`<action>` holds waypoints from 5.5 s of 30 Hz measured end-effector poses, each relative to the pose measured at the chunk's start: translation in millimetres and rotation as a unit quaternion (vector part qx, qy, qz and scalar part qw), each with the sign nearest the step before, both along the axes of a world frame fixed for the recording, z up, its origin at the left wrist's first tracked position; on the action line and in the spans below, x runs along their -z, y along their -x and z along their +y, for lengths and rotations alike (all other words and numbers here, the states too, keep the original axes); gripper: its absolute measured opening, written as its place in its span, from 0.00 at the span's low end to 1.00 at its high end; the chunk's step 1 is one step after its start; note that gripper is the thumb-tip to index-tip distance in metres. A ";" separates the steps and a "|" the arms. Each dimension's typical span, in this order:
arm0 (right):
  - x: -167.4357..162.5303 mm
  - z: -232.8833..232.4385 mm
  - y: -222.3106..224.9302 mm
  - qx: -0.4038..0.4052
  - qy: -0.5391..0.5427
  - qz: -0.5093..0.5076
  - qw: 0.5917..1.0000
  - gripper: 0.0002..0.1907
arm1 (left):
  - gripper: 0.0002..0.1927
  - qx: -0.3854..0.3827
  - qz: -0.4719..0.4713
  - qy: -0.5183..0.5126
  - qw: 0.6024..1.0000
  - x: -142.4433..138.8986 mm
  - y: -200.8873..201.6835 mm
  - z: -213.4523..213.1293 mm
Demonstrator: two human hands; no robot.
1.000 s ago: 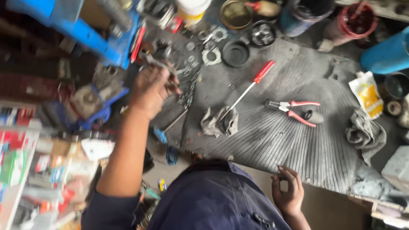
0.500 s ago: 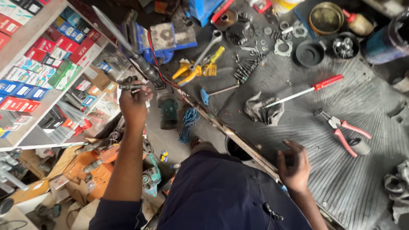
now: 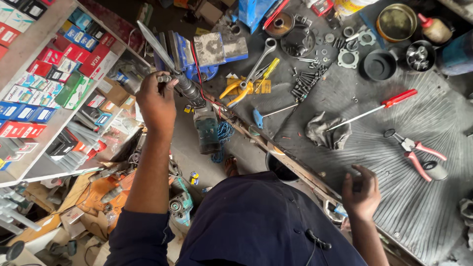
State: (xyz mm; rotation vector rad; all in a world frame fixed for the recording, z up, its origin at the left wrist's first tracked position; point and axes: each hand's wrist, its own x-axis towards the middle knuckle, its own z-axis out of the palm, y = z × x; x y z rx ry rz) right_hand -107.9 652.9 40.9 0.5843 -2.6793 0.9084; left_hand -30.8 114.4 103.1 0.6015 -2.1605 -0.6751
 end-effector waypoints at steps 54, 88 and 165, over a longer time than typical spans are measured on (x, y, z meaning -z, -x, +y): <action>-1.8 2.3 -2.7 0.058 -0.124 0.010 0.991 0.18 | 0.14 0.090 -0.022 0.109 0.990 64.5 -8.2 -68.9; -77.5 727.5 247.9 0.242 -0.440 -0.414 0.760 0.65 | 0.07 0.394 -0.257 -0.596 0.651 50.3 82.5 708.8; -55.8 305.0 -59.7 0.024 0.407 -0.528 0.745 0.29 | 0.18 0.372 -0.102 -0.419 0.822 83.0 85.4 580.9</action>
